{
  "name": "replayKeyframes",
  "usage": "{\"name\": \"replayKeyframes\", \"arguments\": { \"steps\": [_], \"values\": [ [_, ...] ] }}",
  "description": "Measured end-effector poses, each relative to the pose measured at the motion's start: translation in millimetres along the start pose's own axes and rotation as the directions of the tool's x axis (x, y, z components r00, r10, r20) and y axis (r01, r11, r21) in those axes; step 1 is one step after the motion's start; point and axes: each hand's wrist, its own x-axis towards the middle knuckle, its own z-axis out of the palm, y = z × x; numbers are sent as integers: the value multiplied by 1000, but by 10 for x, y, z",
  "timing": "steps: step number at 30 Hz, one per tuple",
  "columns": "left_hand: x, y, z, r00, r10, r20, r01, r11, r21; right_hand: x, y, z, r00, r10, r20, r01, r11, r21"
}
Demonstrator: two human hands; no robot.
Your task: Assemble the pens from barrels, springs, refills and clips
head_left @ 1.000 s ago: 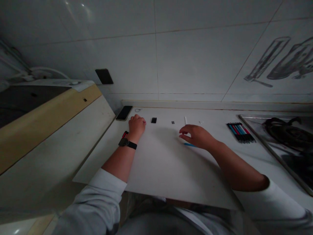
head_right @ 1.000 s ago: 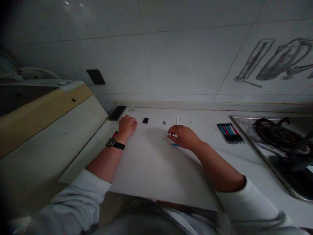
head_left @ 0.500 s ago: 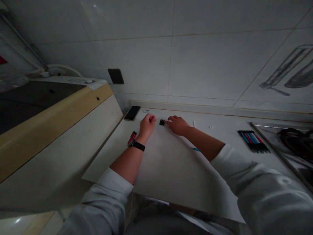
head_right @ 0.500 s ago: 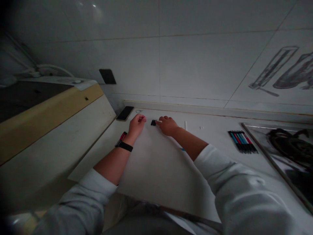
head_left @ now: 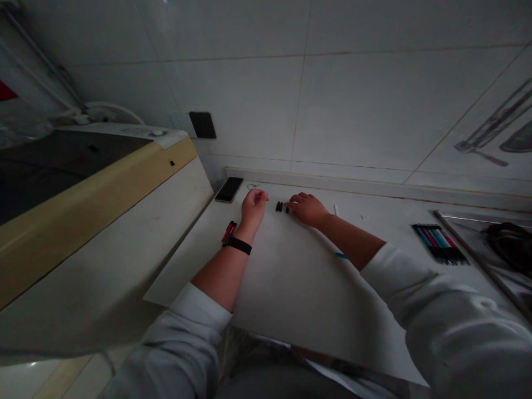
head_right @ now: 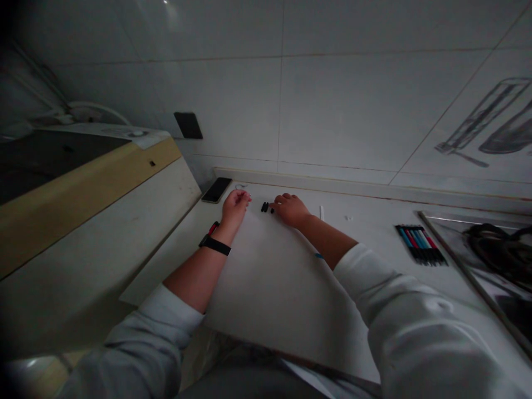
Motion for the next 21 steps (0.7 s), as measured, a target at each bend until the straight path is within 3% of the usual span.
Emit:
{"name": "replayKeyframes", "arguments": {
  "steps": [8,12,16,21],
  "values": [
    [-58,92,43,991,-116,62,124,981,-147,-15,-28,-99,995,-98,-25,96,994,-54],
    [-123,130,68,990,-84,116,100,985,-144,-234,-132,-302,994,48,-96,-41,996,78],
    [-258,174,143,975,-41,216,69,990,-121,-635,-245,-538,967,174,-188,-121,957,264],
    [-541,370,296,920,29,390,9,995,-95,-1114,-326,-615,879,400,-259,-241,842,483]
  ]
}}
